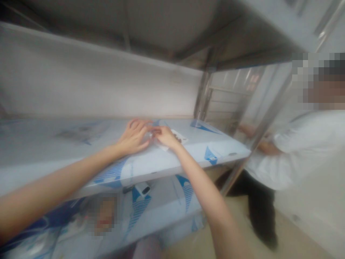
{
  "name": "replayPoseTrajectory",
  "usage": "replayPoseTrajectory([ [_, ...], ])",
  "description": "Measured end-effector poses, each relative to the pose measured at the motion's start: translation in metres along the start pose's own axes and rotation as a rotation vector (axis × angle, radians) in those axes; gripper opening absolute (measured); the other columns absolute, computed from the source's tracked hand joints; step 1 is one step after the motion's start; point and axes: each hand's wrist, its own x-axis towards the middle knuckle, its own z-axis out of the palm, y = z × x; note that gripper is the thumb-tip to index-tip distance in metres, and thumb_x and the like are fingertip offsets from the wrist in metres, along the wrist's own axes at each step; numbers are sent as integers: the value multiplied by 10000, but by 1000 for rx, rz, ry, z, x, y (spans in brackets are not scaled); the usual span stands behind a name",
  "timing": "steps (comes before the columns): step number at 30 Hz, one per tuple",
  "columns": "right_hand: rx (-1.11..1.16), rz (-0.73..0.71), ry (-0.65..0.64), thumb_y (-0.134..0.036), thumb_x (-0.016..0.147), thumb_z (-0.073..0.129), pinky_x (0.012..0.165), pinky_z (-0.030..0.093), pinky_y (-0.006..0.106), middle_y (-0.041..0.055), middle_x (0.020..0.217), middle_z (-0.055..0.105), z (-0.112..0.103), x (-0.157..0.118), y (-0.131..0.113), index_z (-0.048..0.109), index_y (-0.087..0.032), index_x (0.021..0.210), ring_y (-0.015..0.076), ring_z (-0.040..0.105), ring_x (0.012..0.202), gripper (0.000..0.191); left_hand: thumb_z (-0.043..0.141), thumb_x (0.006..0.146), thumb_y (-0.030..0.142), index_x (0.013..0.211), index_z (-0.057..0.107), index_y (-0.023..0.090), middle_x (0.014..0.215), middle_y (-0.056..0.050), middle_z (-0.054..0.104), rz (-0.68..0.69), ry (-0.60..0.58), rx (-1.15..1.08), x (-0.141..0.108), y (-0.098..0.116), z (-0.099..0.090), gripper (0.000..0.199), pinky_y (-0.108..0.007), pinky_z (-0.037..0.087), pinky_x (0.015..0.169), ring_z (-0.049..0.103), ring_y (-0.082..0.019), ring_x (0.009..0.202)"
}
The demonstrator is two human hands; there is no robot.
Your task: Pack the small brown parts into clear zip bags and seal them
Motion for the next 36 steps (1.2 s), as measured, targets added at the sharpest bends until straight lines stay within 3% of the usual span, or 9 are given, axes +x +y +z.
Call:
replayPoseTrajectory([
  [5, 13, -14, 3, -41, 669, 442, 497, 345, 215, -43, 474, 497, -2, -1, -4, 596, -158, 601, 100, 446, 464, 205, 491, 836, 433, 1338, 373, 201, 1372, -101, 457, 180, -83, -76, -1, -7, 7, 566, -510, 78, 1123, 365, -255, 1295],
  [10, 123, -20, -43, -81, 691, 466, 493, 340, 217, -52, 489, 490, -3, -2, -6, 578, -161, 648, 92, 422, 449, 144, 489, 858, 394, 1300, 415, 205, 1312, -109, 515, 117, -74, -117, 0, -10, 6, 487, -517, 89, 1122, 395, -234, 1281],
  [18, 108, 38, -132, -123, 746, 496, 475, 318, 219, -52, 449, 451, -6, -1, -4, 565, -160, 580, 88, 411, 441, 183, 603, 749, 496, 1302, 402, 217, 1282, -122, 524, 51, -110, -277, -1, -15, 14, 651, -558, 138, 1100, 448, -245, 1228],
  [22, 154, 54, -154, -146, 782, 499, 498, 359, 219, -39, 511, 516, -7, -4, -13, 600, -155, 675, 84, 442, 460, 147, 590, 765, 485, 1250, 461, 226, 1242, -102, 550, 15, -95, -298, 0, -15, 13, 564, -543, 155, 1102, 469, -237, 1202],
  [26, 156, 61, -215, -289, 806, 547, 530, 407, 227, -1, 714, 639, -26, -13, -17, 643, -177, 966, 83, 491, 499, 218, 552, 772, 533, 1217, 488, 210, 1235, -94, 550, -73, -59, -308, -1, -16, 11, 554, -507, 184, 1102, 458, -238, 1205],
  [28, 127, 91, -124, -327, 805, 542, 515, 410, 230, 12, 806, 663, -44, -20, -6, 621, -214, 1088, 90, 501, 517, 315, 558, 763, 542, 1216, 486, 197, 1239, -96, 548, -111, -48, -329, -2, -16, 10, 574, -487, 206, 1098, 456, -242, 1204],
  [32, -74, 88, 410, -285, 770, 544, 649, 448, 279, 54, 875, 682, -84, -34, 37, 678, -181, 924, 145, 573, 694, 229, 594, 762, 481, 1193, 499, 188, 1253, -101, 541, -203, -20, -434, 1, -12, 14, 529, -447, 289, 1060, 465, -243, 1196],
  [34, -253, 136, 489, -261, 739, 574, 746, 442, 334, 72, 874, 692, -97, -41, 56, 695, -168, 865, 173, 582, 751, 197, 597, 771, 432, 1174, 510, 185, 1240, -100, 554, -282, -13, -533, 7, -8, 19, 481, -425, 339, 1024, 485, -235, 1175],
  [36, -382, 185, 438, -249, 701, 619, 789, 430, 364, 80, 866, 699, -104, -49, 66, 708, -168, 819, 184, 584, 757, 169, 602, 769, 399, 1140, 529, 173, 1200, -101, 582, -396, -1, -655, 16, -3, 28, 440, -405, 376, 986, 521, -225, 1128],
])
